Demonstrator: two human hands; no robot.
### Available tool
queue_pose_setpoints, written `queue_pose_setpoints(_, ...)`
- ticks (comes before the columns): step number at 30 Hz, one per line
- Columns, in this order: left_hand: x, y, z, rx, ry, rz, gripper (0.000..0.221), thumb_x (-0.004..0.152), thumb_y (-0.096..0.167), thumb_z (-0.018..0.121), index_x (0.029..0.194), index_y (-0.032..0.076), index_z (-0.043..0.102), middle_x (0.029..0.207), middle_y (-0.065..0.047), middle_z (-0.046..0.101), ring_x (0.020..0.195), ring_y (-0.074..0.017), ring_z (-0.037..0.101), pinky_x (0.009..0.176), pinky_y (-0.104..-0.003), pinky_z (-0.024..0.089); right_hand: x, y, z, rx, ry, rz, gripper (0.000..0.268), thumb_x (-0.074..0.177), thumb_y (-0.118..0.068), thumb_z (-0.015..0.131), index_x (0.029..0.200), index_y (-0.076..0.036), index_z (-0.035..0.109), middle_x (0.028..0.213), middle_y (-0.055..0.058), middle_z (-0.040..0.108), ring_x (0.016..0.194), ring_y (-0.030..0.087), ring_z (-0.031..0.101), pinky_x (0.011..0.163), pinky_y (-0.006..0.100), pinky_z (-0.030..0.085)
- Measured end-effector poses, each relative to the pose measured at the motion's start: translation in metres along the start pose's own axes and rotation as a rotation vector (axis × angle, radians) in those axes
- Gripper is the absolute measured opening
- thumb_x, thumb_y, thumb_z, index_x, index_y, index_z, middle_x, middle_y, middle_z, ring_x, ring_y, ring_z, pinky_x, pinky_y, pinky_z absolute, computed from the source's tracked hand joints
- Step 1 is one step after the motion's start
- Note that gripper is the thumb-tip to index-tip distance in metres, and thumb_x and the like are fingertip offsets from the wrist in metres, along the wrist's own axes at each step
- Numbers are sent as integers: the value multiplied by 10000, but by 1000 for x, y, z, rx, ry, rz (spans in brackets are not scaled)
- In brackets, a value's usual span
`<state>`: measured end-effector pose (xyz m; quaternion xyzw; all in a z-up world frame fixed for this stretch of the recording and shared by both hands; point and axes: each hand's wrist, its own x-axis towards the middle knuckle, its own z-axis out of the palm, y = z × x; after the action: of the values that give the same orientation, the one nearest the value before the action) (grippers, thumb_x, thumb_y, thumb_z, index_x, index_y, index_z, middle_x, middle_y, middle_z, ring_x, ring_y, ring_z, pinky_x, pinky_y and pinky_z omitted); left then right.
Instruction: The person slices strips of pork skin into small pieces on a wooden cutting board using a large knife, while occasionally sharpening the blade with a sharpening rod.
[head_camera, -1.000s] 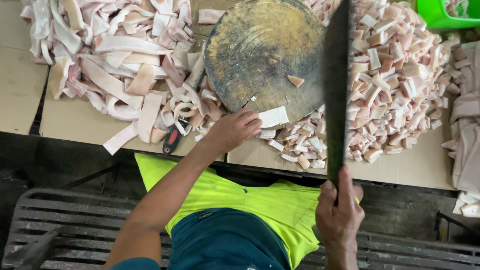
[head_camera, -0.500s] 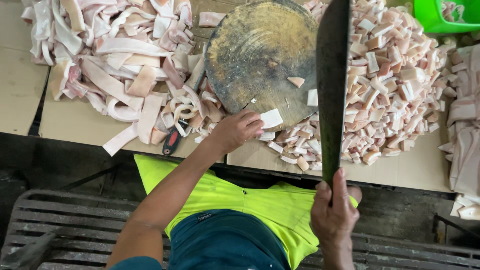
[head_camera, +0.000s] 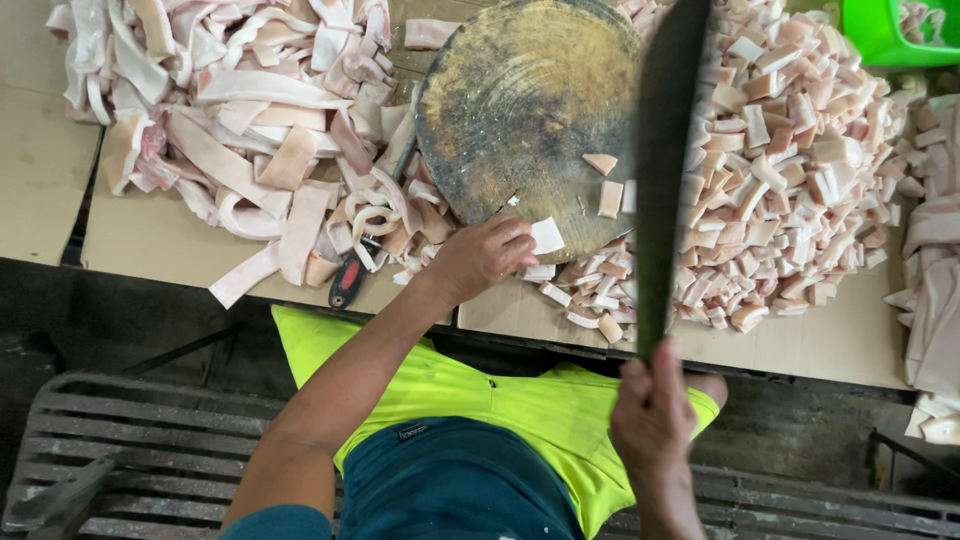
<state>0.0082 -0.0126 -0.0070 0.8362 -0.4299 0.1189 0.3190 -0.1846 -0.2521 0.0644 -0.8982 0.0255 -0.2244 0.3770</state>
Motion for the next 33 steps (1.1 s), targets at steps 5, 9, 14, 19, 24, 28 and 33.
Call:
queue_pose_setpoints(5,-2,-2,1,24,-10,41,222,931,241,741,1026,60,651,1088,-50,626,1071,-230,620,872,-326,572,9,-11,20,-466,-559,157,644,936,-109,603,1561,-145,451,770,156,725,523,234,626,437,381,500)
queue_pose_setpoints(9,-3,-2,0,27,-17,17,252,900,269,748,1025,78,642,1106,-47,621,1082,-242,615,895,-353,551,11,-18,-8,-217,-491,542,556,995,-116,541,1532,-230,449,791,123,725,485,179,652,352,344,526)
queue_pose_setpoints(14,-7,0,-12,10,46,-8,400,881,385,764,1059,59,617,1141,-86,591,1146,-282,576,1008,-400,515,-20,15,6,-76,-151,86,509,1058,-125,534,1542,-182,385,679,106,689,455,142,600,391,314,464)
queue_pose_setpoints(19,-9,1,-25,161,-24,38,531,844,553,742,1062,77,652,1103,-96,595,1135,-310,546,998,-440,471,-9,12,30,-398,-558,217,653,967,-153,583,1586,-210,382,769,164,720,489,309,632,426,446,539)
queue_pose_setpoints(24,-39,-24,-37,141,127,-254,311,955,335,712,1134,82,682,1165,-108,630,1138,-318,568,1012,-477,455,1,-9,9,-138,-369,352,518,965,-139,597,1479,-146,537,751,237,706,574,323,700,551,452,552)
queue_pose_setpoints(28,-68,-83,-53,267,404,-626,414,973,204,627,1319,-21,611,1286,-209,617,1188,-400,563,1040,-518,449,-16,-21,0,-86,-265,290,501,962,-148,614,1454,-94,539,809,239,728,687,319,744,595,421,570)
queue_pose_setpoints(33,-56,-94,-65,163,14,-1088,563,895,468,775,1164,-6,638,1114,-222,629,1085,-419,576,944,-536,449,-12,-5,11,-163,-416,90,509,930,-134,603,1436,-88,558,954,279,746,665,379,714,566,465,568)
